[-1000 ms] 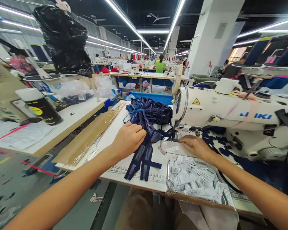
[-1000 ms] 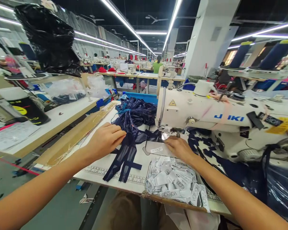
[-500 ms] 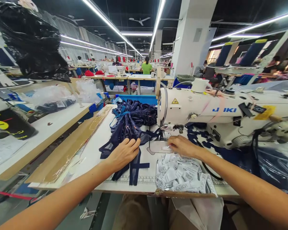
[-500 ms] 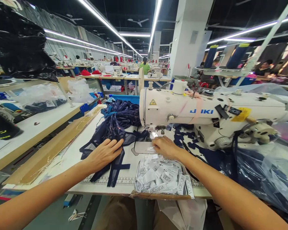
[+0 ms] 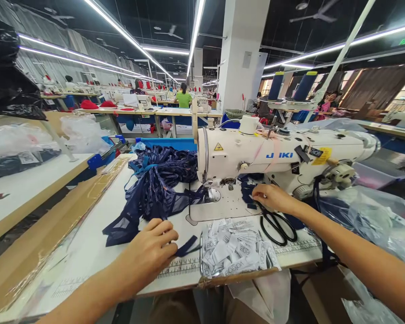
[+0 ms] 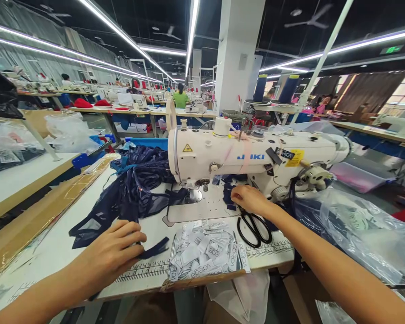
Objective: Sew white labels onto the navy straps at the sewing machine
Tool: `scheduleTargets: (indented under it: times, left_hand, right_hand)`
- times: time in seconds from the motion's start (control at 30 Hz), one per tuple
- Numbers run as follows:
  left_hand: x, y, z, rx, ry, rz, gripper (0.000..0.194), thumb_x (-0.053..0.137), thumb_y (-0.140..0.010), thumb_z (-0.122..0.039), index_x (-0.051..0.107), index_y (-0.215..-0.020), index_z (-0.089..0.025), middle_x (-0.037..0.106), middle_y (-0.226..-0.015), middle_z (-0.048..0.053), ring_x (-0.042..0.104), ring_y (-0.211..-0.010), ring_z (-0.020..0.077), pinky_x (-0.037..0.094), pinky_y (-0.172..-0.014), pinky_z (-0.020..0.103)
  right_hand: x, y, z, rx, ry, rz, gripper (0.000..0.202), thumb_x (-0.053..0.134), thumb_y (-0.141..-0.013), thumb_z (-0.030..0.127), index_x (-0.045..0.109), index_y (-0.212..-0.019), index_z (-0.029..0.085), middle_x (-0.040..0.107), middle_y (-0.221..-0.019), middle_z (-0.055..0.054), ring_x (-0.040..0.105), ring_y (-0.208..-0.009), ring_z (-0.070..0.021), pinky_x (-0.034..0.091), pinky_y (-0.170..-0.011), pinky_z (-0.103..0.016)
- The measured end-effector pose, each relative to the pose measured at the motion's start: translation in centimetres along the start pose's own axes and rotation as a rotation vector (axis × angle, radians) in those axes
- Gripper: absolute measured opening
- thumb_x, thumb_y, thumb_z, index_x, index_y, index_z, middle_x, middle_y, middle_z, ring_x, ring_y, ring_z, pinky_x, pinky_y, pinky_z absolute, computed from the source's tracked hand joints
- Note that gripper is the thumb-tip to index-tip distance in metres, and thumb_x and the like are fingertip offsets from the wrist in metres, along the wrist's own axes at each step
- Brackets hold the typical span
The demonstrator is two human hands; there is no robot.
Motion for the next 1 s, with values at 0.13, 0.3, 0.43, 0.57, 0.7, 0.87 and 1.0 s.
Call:
scheduleTargets:
  times: [0.13,0.3,0.43,0.57,0.7,0.87,1.0]
  left_hand:
    - [-1.7,-1.8,2.6,-0.166,0.123,-0.077,0.020,0.044,-0.084,-0.021,0.050,-0.066,-0.017,0.054,-0.068,0.000,0.046,-0.073,0.0143,0.032,-0.076,0.031]
    - [2.5,-6.0,4.9,-0.353,0.165,-0.072,0.026,0.042,-0.077,-0.012,0.037,-0.052,-0.017,0.042,-0.054,-0.003,0.040,-0.054,0.0106,0.033,-0.054,0.023]
    - [8.1,-9.9,4.7,-0.281,0.080,0.051,0.018,0.047,-0.070,-0.004,0.046,-0.055,-0.015,0.052,-0.066,0.002,0.048,-0.064,0.0134,0.036,-0.059,0.025]
    - [10.8,-11.8,4.0,-0.104,-0.093,0.154,0.015,0.047,-0.073,-0.004,0.055,-0.065,-0.014,0.057,-0.080,0.007,0.051,-0.081,0.0206,0.038,-0.070,0.032]
    - [10.9,-11.1,3.9,-0.052,-0.138,0.192,0.016,0.043,-0.075,-0.002,0.055,-0.074,-0.013,0.059,-0.081,0.006,0.051,-0.081,0.0210,0.037,-0.074,0.035]
    - [10.3,-8.5,3.1,-0.031,-0.063,0.245,0.019,0.043,-0.073,-0.003,0.056,-0.083,-0.012,0.059,-0.085,0.007,0.052,-0.083,0.0193,0.038,-0.084,0.035]
    - [9.7,-7.1,2.9,-0.061,0.042,0.244,0.027,0.045,-0.072,-0.008,0.055,-0.097,-0.011,0.057,-0.099,0.010,0.051,-0.095,0.0211,0.039,-0.089,0.033]
  right_hand:
    - [0.1,-2.1,-0.6,0.042,0.217,-0.043,0.017,0.045,-0.080,0.017,0.062,-0.080,0.019,0.064,-0.083,-0.003,0.057,-0.074,-0.0155,0.035,-0.060,-0.023]
    - [1.0,-3.9,0.4,0.019,0.377,-0.050,0.017,0.046,-0.082,0.017,0.064,-0.080,0.017,0.063,-0.086,-0.006,0.058,-0.082,-0.0187,0.035,-0.062,-0.025]
    - [2.1,-4.4,1.2,-0.011,0.449,-0.033,0.015,0.050,-0.080,0.015,0.065,-0.082,0.013,0.063,-0.088,-0.011,0.057,-0.086,-0.0226,0.034,-0.066,-0.029]
    - [2.4,-4.4,1.7,-0.050,0.532,-0.038,0.021,0.044,-0.081,0.008,0.065,-0.083,0.013,0.063,-0.087,-0.012,0.057,-0.083,-0.0220,0.032,-0.069,-0.031]
    - [1.6,-4.4,3.8,-0.107,0.583,-0.146,0.024,0.040,-0.082,0.007,0.063,-0.081,0.014,0.062,-0.079,-0.009,0.056,-0.075,-0.0195,0.031,-0.066,-0.031]
    - [3.9,-3.9,9.7,-0.369,0.539,-0.153,0.020,0.044,-0.081,0.007,0.062,-0.078,0.014,0.062,-0.076,-0.010,0.055,-0.072,-0.0187,0.032,-0.066,-0.031]
    - [5.8,-3.1,11.4,-0.493,0.464,-0.162,0.016,0.047,-0.081,0.008,0.062,-0.077,0.014,0.061,-0.078,-0.008,0.053,-0.071,-0.0171,0.034,-0.065,-0.029]
Point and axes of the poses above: each hand's wrist, its own y-axis away from the middle knuckle, its own x-axis out of the palm, z = x × y, the point moved 10 cm from there along -y, towards the middle knuckle
